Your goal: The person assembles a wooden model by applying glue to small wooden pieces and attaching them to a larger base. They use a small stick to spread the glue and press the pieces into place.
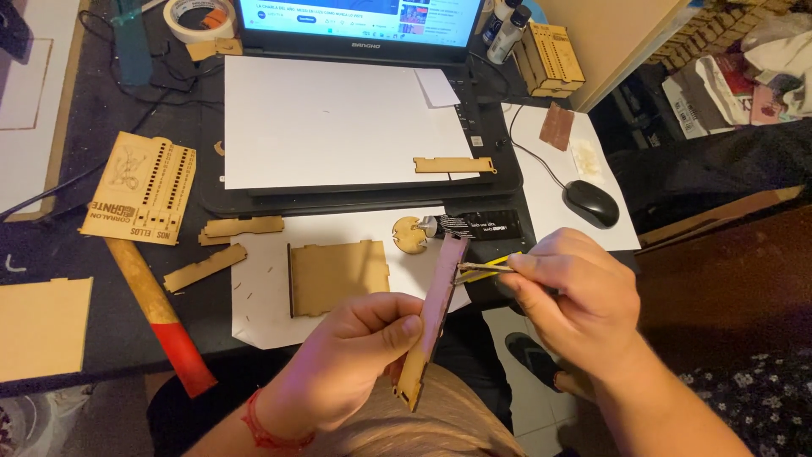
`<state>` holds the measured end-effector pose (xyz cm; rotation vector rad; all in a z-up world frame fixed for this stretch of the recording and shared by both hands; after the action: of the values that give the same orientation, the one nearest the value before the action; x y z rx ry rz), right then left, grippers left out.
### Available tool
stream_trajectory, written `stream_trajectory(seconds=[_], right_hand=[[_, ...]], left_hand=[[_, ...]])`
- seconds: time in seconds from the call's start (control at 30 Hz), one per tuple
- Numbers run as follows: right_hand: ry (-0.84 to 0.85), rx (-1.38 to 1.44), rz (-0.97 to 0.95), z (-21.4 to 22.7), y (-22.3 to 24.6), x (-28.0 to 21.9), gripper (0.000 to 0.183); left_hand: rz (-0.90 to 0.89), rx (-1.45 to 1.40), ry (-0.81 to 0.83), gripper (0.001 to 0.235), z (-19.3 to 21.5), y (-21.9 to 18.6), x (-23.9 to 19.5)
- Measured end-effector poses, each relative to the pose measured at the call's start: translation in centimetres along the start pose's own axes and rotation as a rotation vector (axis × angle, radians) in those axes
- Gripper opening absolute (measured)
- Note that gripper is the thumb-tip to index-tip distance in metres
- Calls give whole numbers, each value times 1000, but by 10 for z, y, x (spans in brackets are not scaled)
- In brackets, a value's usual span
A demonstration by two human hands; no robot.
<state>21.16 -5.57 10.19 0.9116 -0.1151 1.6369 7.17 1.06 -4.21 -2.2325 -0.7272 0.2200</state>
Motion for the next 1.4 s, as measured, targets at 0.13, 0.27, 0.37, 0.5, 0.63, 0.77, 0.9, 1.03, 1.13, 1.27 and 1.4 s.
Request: stream_trajectory(seconds=[0.13,0.27,0.37,0.5,0.63,0.77,0.9,1.03,1.13,1.27,1.4], right_hand=[[-59,12,61,2,7,-1,12],[-75,32,57,2,7,-4,14],[-77,51,46,4,7,-6,14],[-37,59,81,4,17,-4,16],[-21,35,115,2,16,-4,14],[62,119,94,-4,10,-8,14],[-17,114,49,2,-2,-6,15],[-29,84,49,9,-1,-4,14],[-31,88,51,13,-2,-2,15],[34,25,127,8,7,3,13],[-34,-7,57,13,-1,2,14]], left_hand=[[-26,42,11,23,0,-3,0],[-39,103,9,20,-3,-8,0],[-49,122,-6,19,-4,-10,-1],[-70,157,-45,21,0,-12,0],[-43,260,-71,20,-3,-16,-2],[-34,349,-65,19,-6,-23,-4],[-68,514,-31,18,-9,-30,-6],[-231,864,-62,17,-14,-55,-8],[-338,935,-68,16,-17,-63,-12],[-436,1011,-69,12,-20,-67,-13],[-435,1040,-64,11,-21,-69,-13]])
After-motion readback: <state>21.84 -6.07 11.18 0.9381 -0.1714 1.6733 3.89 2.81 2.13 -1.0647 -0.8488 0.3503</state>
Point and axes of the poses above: each hand's wrist, its own x-axis towards the middle knuckle, its own z-axis out of the back of the hand, y = z × x, the point moved 7 cm from there along x, towards the middle knuckle, and after that the axes turned 11 degrees about -z, right-handed, at the moved point
